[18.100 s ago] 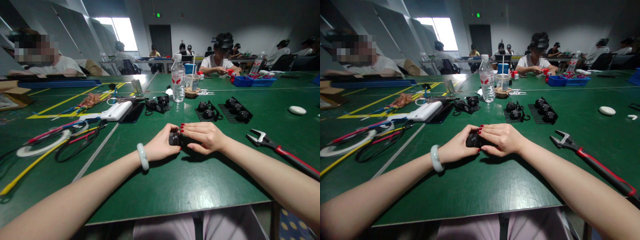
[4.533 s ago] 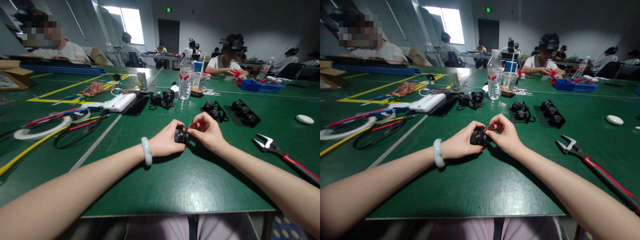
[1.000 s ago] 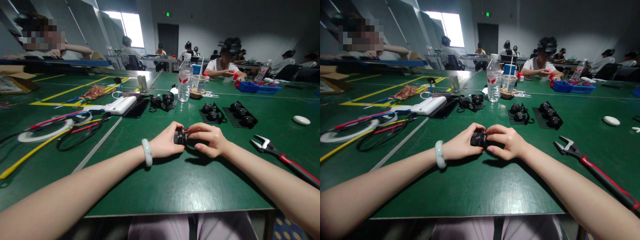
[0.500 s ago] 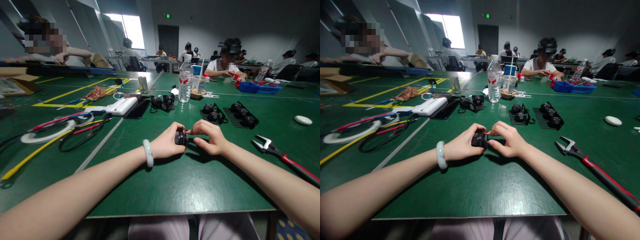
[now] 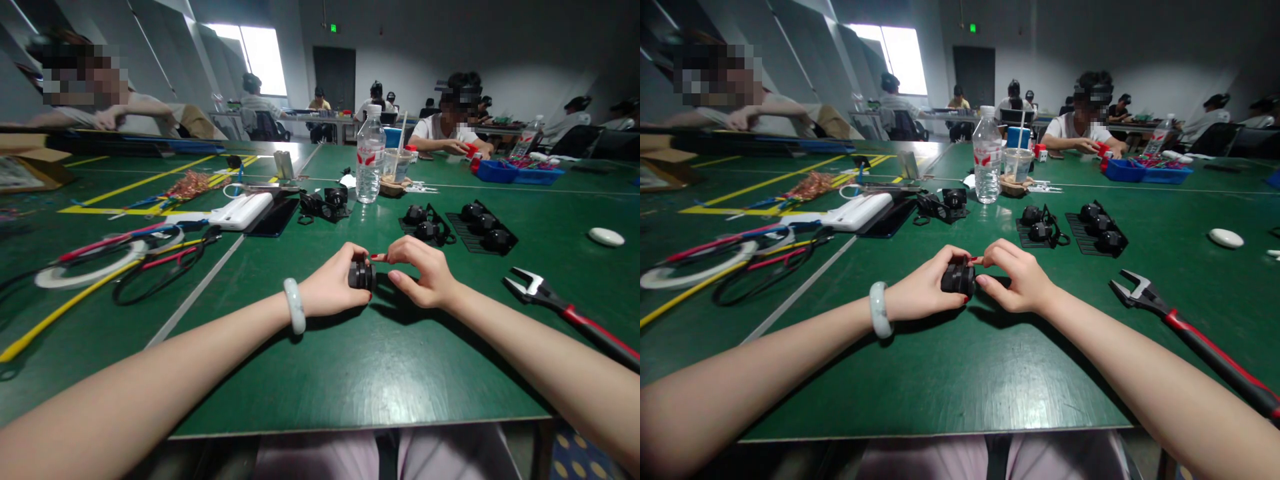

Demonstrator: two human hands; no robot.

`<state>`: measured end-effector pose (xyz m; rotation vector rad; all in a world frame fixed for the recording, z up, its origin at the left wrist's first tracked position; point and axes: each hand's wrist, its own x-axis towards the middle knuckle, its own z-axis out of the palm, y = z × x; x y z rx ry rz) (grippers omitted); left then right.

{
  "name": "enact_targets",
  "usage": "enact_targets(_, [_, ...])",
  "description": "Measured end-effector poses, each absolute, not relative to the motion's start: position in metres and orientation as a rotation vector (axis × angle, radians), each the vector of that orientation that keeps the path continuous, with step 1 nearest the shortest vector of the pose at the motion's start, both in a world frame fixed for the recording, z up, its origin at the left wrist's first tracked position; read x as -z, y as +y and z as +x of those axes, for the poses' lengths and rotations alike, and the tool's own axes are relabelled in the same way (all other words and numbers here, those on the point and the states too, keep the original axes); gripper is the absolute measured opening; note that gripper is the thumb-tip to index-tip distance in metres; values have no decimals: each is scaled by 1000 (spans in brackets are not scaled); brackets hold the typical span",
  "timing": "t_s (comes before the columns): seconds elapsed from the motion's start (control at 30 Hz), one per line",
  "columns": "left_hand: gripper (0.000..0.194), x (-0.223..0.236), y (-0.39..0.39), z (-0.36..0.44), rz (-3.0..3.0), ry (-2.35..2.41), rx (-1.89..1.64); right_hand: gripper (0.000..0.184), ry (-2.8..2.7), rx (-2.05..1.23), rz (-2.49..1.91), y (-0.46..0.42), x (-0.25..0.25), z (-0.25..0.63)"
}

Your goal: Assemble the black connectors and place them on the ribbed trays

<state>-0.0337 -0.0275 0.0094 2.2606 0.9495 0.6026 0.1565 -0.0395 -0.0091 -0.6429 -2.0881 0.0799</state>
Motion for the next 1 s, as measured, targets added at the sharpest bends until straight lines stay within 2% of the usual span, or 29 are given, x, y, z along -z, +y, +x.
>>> enact_targets(0.27, [49, -11, -29, -33, 2212, 973, -625, 7, -2020, -31, -594, -52, 6, 153])
enact_targets(1.0, [48, -8, -28, -32, 2207, 976, -646, 13, -2094, -54, -660, -44, 9, 154])
